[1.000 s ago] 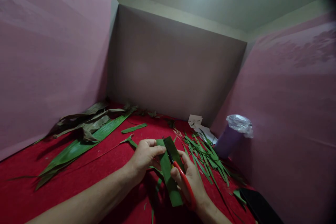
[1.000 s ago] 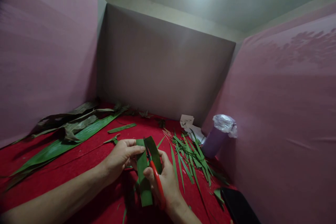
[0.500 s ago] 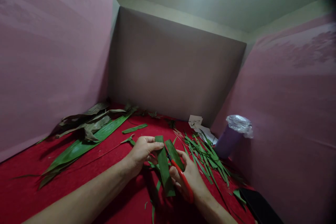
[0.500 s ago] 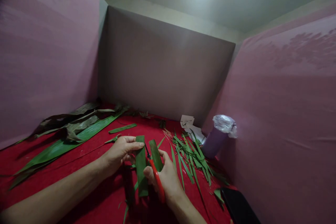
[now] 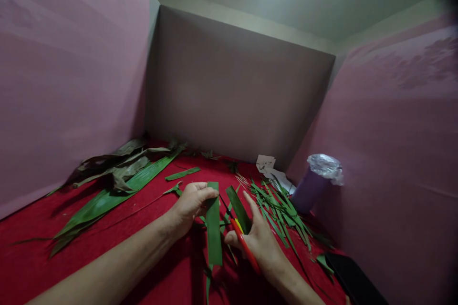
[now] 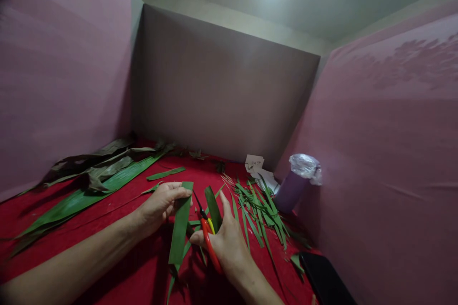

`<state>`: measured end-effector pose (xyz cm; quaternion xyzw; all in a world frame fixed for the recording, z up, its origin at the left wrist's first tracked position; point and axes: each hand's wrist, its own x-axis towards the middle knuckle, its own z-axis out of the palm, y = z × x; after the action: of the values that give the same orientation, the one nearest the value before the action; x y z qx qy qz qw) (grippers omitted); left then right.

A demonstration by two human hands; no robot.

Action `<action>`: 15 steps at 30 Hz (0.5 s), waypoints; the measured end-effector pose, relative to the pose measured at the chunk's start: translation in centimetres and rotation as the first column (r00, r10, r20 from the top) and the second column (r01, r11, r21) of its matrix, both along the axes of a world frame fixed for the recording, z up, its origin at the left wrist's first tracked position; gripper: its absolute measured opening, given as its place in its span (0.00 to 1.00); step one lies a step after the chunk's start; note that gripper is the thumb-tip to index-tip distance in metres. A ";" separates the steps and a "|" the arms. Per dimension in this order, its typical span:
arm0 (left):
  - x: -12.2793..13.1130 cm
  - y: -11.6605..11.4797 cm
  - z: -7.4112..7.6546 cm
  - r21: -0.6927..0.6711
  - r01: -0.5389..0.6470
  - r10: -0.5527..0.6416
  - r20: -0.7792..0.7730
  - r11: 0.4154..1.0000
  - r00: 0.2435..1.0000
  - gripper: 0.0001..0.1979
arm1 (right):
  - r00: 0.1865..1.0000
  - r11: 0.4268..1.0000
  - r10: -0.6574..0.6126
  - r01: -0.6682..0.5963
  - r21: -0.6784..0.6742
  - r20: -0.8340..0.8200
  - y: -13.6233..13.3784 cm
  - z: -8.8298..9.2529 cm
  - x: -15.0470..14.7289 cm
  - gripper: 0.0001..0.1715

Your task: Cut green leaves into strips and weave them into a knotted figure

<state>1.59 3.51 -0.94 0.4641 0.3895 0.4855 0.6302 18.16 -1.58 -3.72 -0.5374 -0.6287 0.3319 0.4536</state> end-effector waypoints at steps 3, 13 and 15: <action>-0.1 -0.1 0.1 -0.004 0.009 -0.009 -0.005 1.000 1.000 0.05 | 0.999 0.999 0.023 -0.024 0.024 0.026 0.1 0.1 -0.1 0.54; -0.2 -0.1 0.1 -0.004 -0.059 0.059 -0.013 0.998 0.998 0.06 | 0.927 0.999 -0.010 -0.007 0.043 0.375 -0.6 1.2 0.6 0.53; -0.2 -0.1 0.0 -0.020 -0.039 0.039 0.011 0.999 0.999 0.09 | 0.931 1.000 -0.002 -0.009 0.028 0.366 -0.4 1.0 0.7 0.52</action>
<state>1.43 3.42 -0.89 0.4475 0.3998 0.4965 0.6272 18.88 -2.02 -2.70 -0.5819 -0.7080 0.2177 0.3357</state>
